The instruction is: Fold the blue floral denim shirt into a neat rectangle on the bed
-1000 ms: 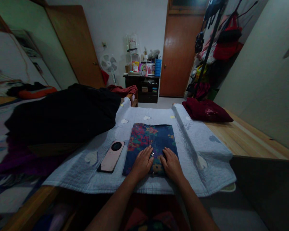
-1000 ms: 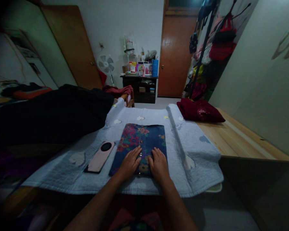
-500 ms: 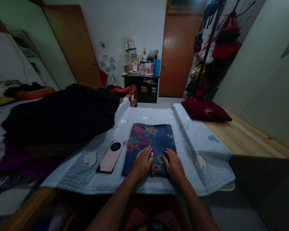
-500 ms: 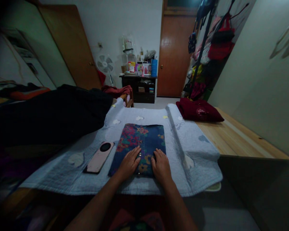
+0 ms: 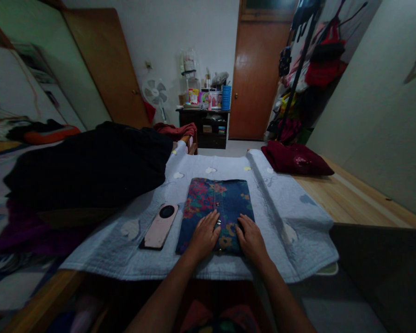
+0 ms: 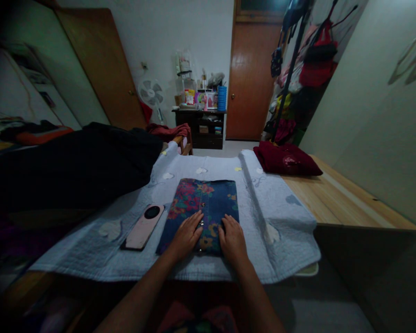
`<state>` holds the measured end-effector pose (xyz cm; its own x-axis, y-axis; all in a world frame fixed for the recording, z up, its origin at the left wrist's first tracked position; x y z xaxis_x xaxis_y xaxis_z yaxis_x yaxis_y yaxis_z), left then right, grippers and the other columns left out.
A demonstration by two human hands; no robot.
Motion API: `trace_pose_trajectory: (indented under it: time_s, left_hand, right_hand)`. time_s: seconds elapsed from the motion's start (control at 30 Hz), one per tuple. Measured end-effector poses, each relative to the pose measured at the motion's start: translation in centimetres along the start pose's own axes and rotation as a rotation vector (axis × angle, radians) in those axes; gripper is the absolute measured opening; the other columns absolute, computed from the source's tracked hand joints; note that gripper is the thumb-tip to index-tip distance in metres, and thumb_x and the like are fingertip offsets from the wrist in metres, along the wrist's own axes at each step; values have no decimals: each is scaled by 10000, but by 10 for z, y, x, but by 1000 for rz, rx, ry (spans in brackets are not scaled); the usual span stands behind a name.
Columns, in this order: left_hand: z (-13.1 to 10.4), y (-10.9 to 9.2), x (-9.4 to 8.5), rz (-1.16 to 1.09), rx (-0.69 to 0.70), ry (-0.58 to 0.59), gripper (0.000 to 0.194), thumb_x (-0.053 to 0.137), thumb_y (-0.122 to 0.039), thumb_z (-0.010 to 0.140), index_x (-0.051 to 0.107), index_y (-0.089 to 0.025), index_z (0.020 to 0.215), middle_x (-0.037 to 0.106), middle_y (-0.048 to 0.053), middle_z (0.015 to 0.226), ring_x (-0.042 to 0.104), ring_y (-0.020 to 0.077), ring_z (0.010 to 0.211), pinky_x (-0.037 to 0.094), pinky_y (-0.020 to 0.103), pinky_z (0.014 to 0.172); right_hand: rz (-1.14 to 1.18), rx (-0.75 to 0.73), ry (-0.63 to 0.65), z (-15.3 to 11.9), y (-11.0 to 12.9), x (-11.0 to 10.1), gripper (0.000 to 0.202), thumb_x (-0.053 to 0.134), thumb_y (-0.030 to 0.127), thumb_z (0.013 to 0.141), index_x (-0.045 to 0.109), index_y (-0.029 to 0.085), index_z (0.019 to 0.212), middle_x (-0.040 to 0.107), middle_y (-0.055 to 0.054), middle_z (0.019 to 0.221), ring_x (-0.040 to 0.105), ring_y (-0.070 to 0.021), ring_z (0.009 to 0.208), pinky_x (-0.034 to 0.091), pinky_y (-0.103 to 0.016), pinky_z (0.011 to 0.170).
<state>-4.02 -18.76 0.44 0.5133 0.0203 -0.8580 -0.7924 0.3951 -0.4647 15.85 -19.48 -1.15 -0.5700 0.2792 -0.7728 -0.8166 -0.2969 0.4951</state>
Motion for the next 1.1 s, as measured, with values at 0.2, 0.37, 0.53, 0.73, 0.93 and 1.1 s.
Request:
trace_pose_trajectory:
  time_s: [0.2,0.37,0.53,0.73,0.93,1.1]
  left_hand:
    - [0,1,0,-8,0,-4,488,367,-318,974,404,-198,1445,406,97,1519,356,201,1409,287,449,1162]
    - [0,1,1,8,4,-7,490,362,-329,974,410,-193,1442,418,98,1511,366,202,1404,293,443,1161]
    - [0,0,0,6,5,2,493,348,-334,978,410,-173,1440,420,109,1508,361,202,1406,290,441,1161]
    - [0,0,0,13,2,-2,490,346,-331,977,407,-185,1440,412,97,1515,352,196,1411,283,432,1165]
    - [1,0,2,37,0,9,495,343,-320,978,405,-152,1439,406,109,1517,352,202,1410,282,429,1167]
    - [0,1,3,59,16,0,491,346,-299,975,400,-158,1442,420,105,1509,358,202,1406,290,429,1163]
  right_hand:
    - [10,-2,-10,0,-1,0,354,457,288,940,627,149,1218,596,-138,1319,514,-251,1265,390,-451,1093]
    - [2,-13,5,0,-2,0,359,454,303,946,624,158,1227,587,-134,1333,507,-256,1273,389,-456,1092]
    - [-28,-3,10,0,1,-2,360,459,288,944,626,137,1226,583,-144,1337,499,-260,1280,381,-458,1097]
    - [-44,6,28,1,1,-2,360,458,270,938,628,119,1217,583,-155,1333,501,-266,1277,384,-454,1094]
    - [3,-4,43,13,9,2,372,443,204,911,625,119,1223,592,-160,1320,510,-262,1271,393,-455,1092]
    - [94,-120,27,23,29,17,425,389,173,915,574,123,1295,569,-137,1359,496,-229,1289,390,-442,1106]
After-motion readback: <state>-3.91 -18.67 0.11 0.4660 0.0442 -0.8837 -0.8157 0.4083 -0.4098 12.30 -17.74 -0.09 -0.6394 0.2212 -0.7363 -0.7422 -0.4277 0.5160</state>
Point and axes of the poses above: each hand's wrist, its own z-axis towards the middle knuckle, its own x-axis out of the palm, y = z × x, the point moved 1 cm from there along z, towards the middle knuckle
